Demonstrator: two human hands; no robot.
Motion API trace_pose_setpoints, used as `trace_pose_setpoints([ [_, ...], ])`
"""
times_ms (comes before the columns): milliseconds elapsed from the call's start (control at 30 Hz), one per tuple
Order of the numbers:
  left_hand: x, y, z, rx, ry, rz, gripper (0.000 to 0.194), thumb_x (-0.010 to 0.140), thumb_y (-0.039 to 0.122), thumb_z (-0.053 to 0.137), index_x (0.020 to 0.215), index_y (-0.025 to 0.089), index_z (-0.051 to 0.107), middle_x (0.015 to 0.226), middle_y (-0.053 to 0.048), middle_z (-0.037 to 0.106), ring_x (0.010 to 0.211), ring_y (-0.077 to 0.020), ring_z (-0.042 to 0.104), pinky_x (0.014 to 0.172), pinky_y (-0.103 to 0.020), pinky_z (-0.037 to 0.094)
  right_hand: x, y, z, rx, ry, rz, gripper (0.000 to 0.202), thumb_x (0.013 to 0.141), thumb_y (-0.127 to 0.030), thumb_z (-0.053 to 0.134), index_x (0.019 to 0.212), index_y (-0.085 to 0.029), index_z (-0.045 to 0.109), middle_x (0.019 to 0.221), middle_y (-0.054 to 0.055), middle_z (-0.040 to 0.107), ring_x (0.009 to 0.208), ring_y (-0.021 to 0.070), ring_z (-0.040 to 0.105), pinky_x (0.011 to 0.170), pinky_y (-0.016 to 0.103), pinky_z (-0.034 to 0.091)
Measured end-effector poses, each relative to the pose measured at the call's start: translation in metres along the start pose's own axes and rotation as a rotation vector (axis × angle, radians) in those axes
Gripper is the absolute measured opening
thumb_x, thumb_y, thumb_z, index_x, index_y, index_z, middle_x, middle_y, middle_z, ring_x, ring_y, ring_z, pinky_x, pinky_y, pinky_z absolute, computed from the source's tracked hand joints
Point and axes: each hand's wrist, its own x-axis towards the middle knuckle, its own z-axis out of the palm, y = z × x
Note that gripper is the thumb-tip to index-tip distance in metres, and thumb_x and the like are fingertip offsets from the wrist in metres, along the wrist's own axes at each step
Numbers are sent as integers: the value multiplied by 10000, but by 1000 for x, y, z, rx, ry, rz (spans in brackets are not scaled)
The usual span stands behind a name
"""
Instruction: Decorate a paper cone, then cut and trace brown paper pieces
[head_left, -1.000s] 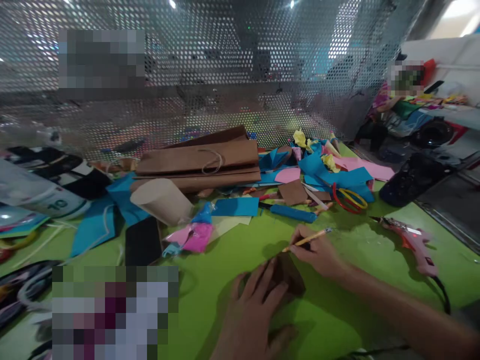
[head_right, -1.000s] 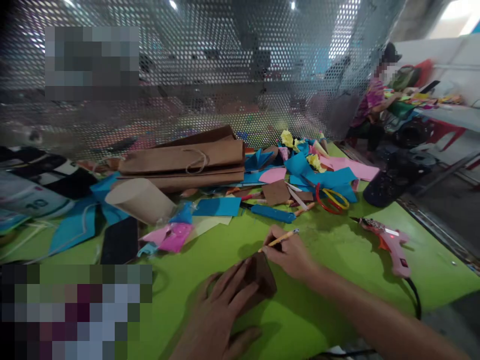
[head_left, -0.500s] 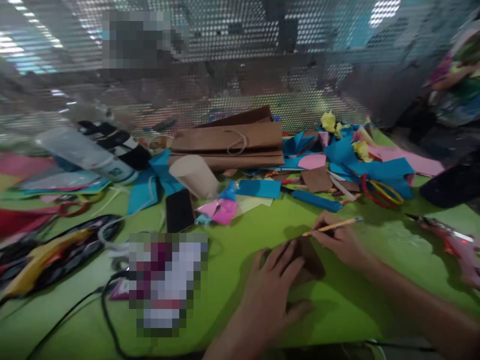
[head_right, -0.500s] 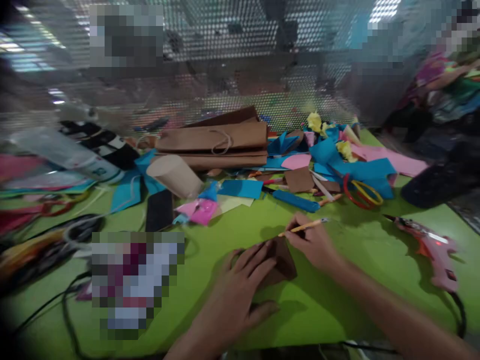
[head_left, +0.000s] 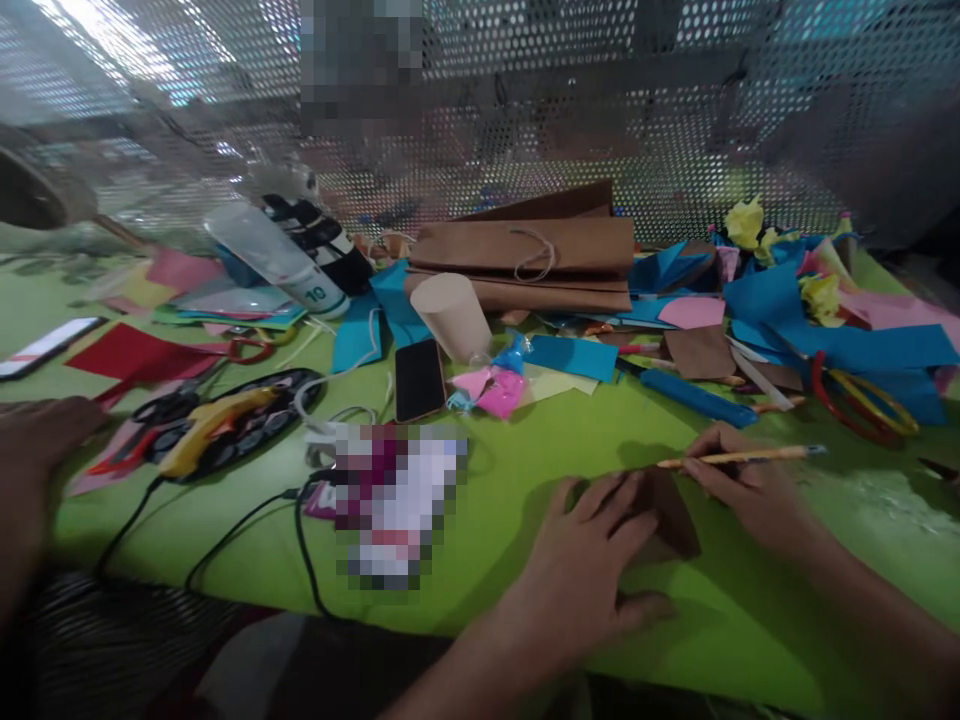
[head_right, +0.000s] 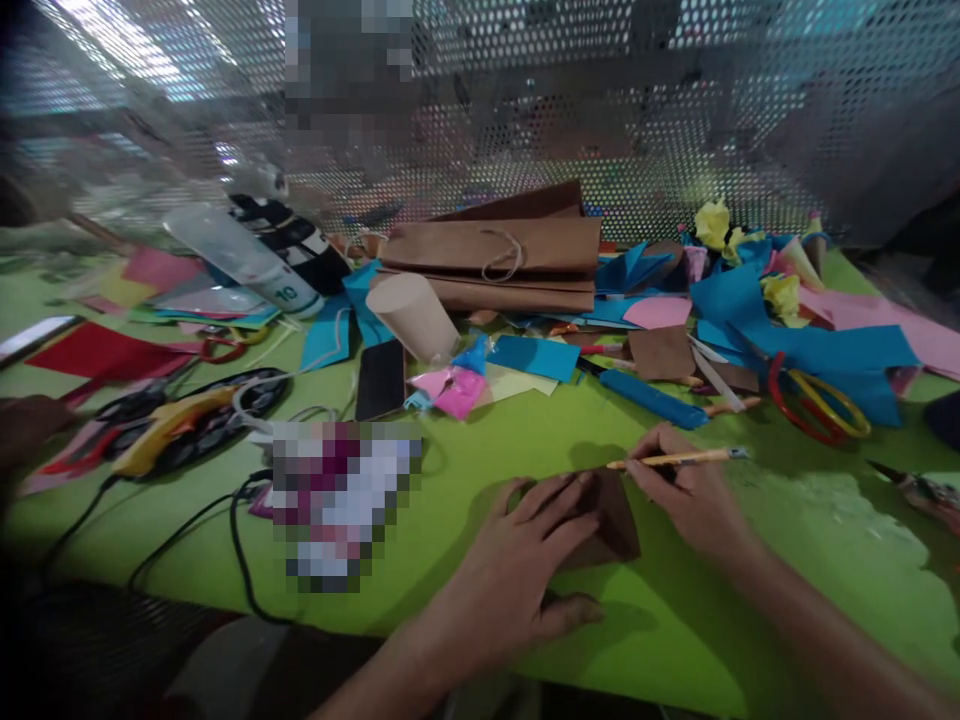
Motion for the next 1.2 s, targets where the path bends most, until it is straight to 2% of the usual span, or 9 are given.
trace_pose_setpoints([
  [433,-1,3,-4,-54,15,-10,724,1015,784,427,1524,279,531,1751,-76,355,1591,-318,348,1269,-607,264,-4,0,-3,-10,-35,22,223,955,-431,624,802,-269,607,682,-20,577,636,182,532,576,328,385],
  [867,0,2,-3,-15,-8,-18,765,1004,806,410,1539,270,516,1748,-74,362,1590,-317,349,1261,-610,272,-14,-2,-6,84,-163,41,156,892,-303,636,746,-268,592,644,-17,575,608,169,508,564,325,343],
  [1200,-1,0,0,-15,7,-22,641,1061,680,439,1552,273,507,1733,-50,397,1575,-308,371,1276,-591,244,-17,-5,-6,140,-272,92,149,817,-288,642,705,-253,551,630,-19,596,607,158,534,565,296,373],
])
